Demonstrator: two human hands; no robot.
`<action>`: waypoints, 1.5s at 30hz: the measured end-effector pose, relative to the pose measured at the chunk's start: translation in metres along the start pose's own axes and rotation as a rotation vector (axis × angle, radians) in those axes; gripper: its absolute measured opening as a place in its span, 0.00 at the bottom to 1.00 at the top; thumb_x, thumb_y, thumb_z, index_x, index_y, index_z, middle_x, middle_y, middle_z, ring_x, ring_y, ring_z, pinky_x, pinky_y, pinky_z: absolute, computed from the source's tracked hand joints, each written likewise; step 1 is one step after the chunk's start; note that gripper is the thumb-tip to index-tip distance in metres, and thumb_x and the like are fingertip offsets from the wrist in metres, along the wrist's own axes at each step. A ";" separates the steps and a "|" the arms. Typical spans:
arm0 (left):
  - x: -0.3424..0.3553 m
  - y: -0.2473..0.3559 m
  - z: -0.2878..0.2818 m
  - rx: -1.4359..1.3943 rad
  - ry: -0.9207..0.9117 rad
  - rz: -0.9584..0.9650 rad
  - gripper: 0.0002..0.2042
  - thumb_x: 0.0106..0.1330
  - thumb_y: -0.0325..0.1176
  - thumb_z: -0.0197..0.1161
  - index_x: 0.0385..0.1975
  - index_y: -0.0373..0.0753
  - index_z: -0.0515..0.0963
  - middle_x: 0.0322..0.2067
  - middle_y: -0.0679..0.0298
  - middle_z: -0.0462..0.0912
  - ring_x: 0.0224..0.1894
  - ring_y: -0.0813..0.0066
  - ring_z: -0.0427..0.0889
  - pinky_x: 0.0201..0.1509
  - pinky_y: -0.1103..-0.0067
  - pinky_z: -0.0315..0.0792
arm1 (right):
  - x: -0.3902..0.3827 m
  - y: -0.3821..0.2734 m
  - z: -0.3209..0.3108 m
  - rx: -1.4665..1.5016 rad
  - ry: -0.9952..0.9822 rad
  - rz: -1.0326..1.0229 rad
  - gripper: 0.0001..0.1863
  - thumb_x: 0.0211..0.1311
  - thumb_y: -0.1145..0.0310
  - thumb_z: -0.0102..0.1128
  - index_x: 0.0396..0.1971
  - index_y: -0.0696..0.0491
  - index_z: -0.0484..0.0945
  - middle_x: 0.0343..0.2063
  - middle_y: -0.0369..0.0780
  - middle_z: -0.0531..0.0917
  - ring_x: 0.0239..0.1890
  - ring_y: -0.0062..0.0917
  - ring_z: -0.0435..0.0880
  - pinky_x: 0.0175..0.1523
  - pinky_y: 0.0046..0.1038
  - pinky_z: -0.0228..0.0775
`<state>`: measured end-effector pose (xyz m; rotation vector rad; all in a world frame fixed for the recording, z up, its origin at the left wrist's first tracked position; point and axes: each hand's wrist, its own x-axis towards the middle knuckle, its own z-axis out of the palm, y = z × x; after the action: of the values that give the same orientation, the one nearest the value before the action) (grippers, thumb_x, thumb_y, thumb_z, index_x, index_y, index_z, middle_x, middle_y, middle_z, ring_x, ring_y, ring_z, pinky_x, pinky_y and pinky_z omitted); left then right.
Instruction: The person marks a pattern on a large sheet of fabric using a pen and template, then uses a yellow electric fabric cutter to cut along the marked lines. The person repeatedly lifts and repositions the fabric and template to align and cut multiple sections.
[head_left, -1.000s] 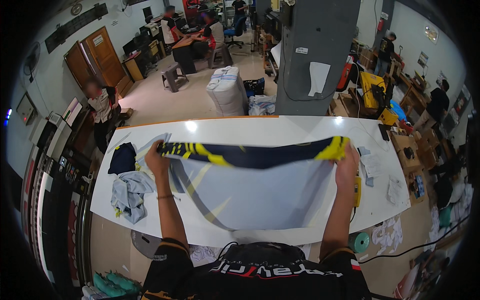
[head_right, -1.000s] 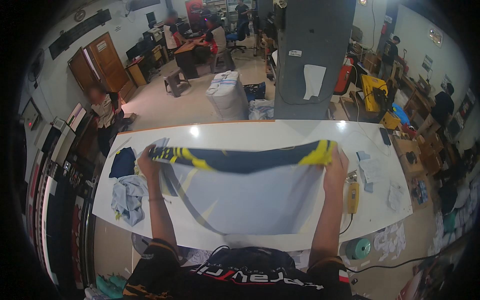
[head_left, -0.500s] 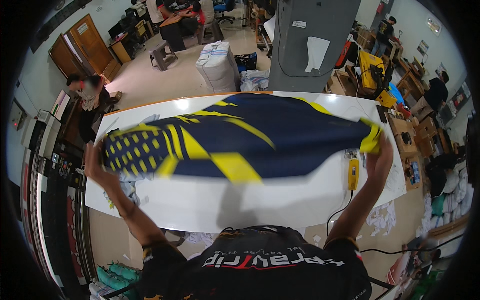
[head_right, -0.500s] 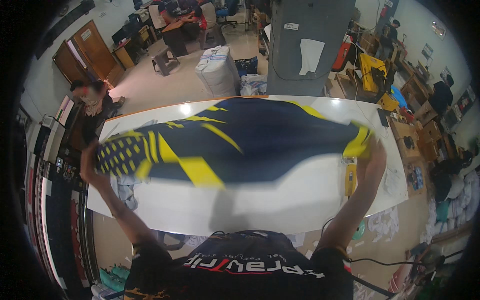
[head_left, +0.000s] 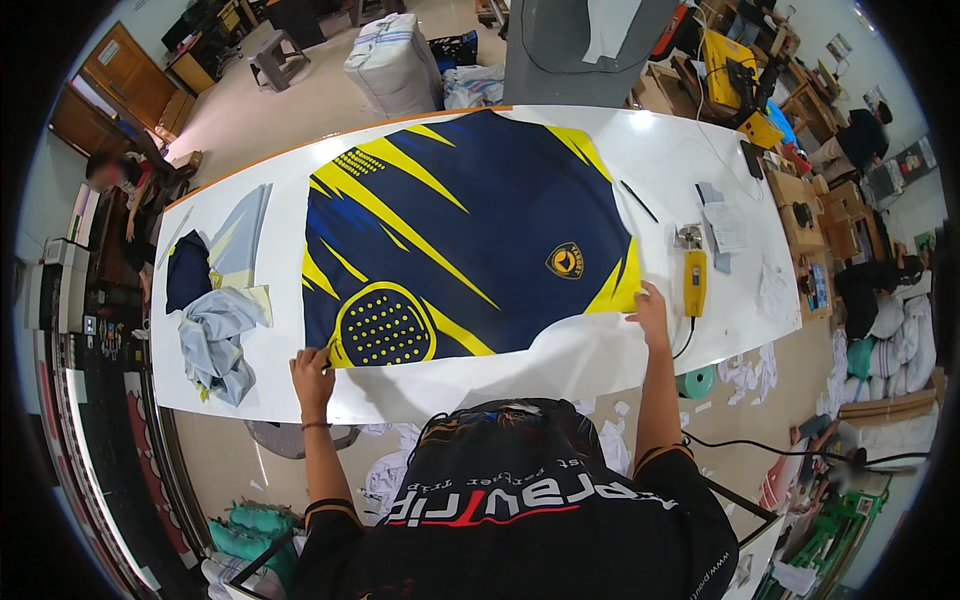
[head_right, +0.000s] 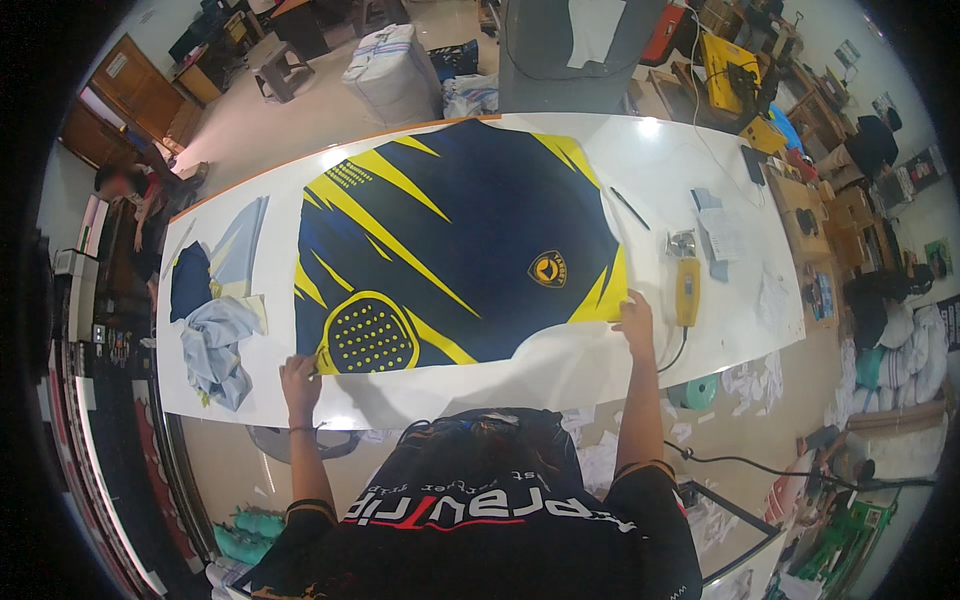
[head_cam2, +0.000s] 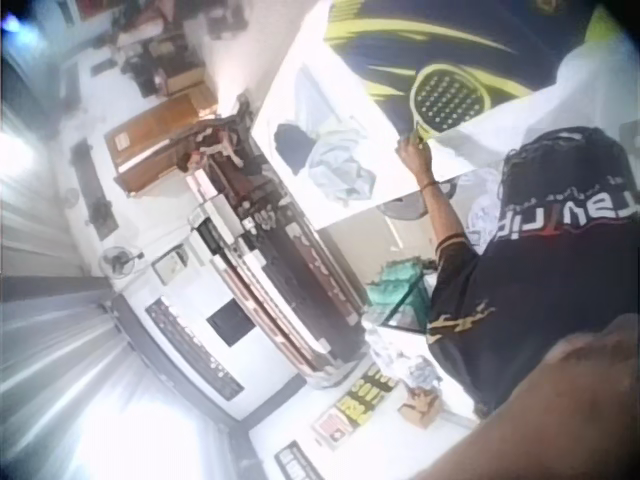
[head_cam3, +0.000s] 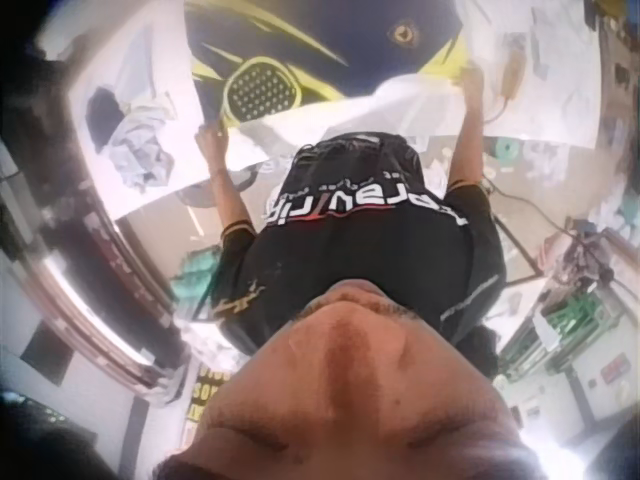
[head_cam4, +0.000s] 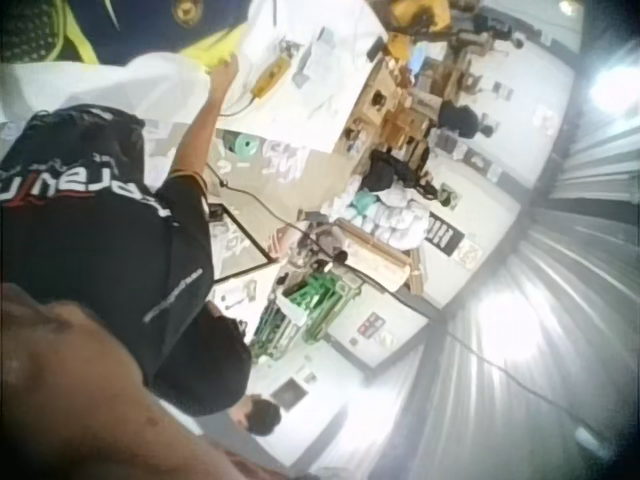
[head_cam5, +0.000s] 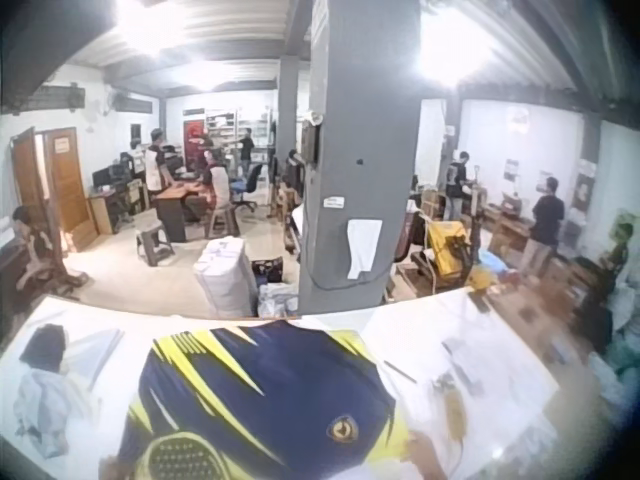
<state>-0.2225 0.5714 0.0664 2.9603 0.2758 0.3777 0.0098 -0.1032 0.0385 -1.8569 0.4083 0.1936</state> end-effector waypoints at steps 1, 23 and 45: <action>-0.013 -0.007 0.014 0.009 -0.070 -0.047 0.10 0.55 0.28 0.72 0.37 0.43 0.86 0.36 0.64 0.83 0.44 0.61 0.80 0.48 0.64 0.69 | -0.003 0.006 0.004 -0.140 0.033 0.000 0.22 0.68 0.73 0.60 0.62 0.55 0.76 0.43 0.43 0.85 0.36 0.27 0.88 0.36 0.28 0.84; -0.066 -0.020 0.044 -0.058 0.025 -0.059 0.09 0.58 0.25 0.68 0.38 0.40 0.80 0.41 0.57 0.83 0.50 0.54 0.79 0.52 0.64 0.73 | -0.067 0.053 0.008 -0.497 0.200 -0.585 0.05 0.58 0.75 0.72 0.34 0.56 0.86 0.39 0.39 0.87 0.33 0.28 0.85 0.40 0.30 0.78; 0.059 -0.024 -0.096 -0.568 -0.245 -0.196 0.13 0.80 0.34 0.53 0.33 0.32 0.72 0.23 0.62 0.68 0.29 0.78 0.65 0.34 0.76 0.66 | 0.018 -0.052 -0.076 -0.344 -0.259 -0.334 0.11 0.59 0.70 0.71 0.37 0.59 0.82 0.29 0.35 0.81 0.35 0.20 0.78 0.41 0.27 0.69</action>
<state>-0.1956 0.6178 0.1686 2.3642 0.3546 0.0494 0.0404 -0.1639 0.1024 -2.1697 -0.1245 0.2847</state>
